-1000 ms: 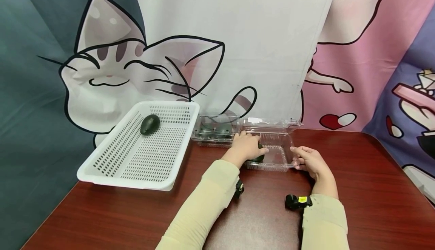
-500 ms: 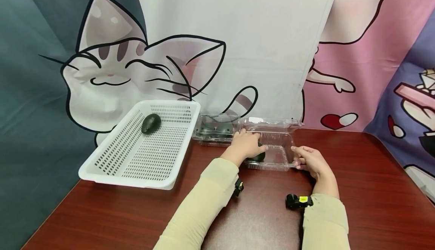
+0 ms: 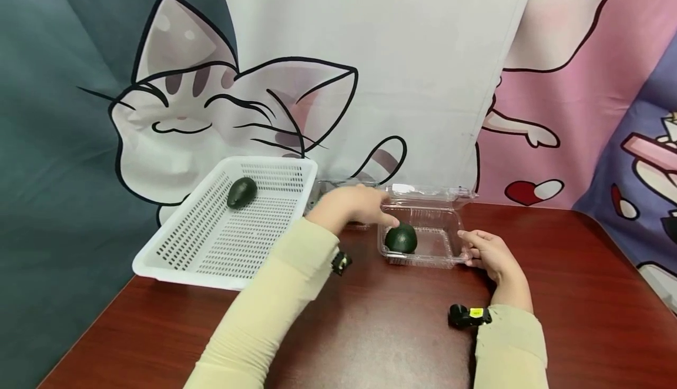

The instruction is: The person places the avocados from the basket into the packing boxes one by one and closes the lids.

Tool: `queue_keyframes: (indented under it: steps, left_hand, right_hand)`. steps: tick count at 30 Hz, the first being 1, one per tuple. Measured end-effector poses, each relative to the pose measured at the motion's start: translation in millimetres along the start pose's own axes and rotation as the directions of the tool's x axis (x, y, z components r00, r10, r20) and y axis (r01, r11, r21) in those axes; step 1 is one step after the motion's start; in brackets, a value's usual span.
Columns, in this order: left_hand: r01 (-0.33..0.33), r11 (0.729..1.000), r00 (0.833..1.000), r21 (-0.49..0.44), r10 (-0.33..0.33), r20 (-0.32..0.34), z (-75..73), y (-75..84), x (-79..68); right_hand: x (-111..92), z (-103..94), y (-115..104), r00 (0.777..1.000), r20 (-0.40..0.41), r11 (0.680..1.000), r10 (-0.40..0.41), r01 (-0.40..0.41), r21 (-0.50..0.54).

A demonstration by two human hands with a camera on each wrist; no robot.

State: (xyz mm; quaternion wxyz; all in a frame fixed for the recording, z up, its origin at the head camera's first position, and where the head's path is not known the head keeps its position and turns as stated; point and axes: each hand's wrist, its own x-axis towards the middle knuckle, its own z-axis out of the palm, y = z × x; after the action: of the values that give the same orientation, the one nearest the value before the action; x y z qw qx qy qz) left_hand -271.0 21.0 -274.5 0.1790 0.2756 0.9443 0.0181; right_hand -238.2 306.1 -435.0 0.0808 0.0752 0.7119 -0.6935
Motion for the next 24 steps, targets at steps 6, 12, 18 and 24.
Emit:
queue_keyframes:
  steps: [6,12,18,24]
  left_hand:
    - [-0.015,0.988,1.000,-0.151,0.011,-0.029,-30.1,-37.0,-17.2]
    - [0.035,0.975,0.989,-0.219,-0.065,-0.135,-38.6,-88.6,-19.7]
    - [0.145,0.917,0.914,-0.371,-0.268,-0.303,-24.2,-150.7,-20.4]
    - [0.370,0.821,0.813,-0.434,-0.513,-0.277,5.9,-202.4,-36.6]
  right_hand:
    - [-1,-0.5,0,1.000,0.003,1.000,-0.002,0.002,-0.001]
    - [-1,-1.5,1,1.000,0.003,1.000,0.002,-0.002,0.009]
    - [-1,-2.1,0,1.000,-0.010,1.000,-0.004,0.005,0.020]
    - [0,-0.4,2,1.000,0.001,1.000,-0.008,0.008,0.011]
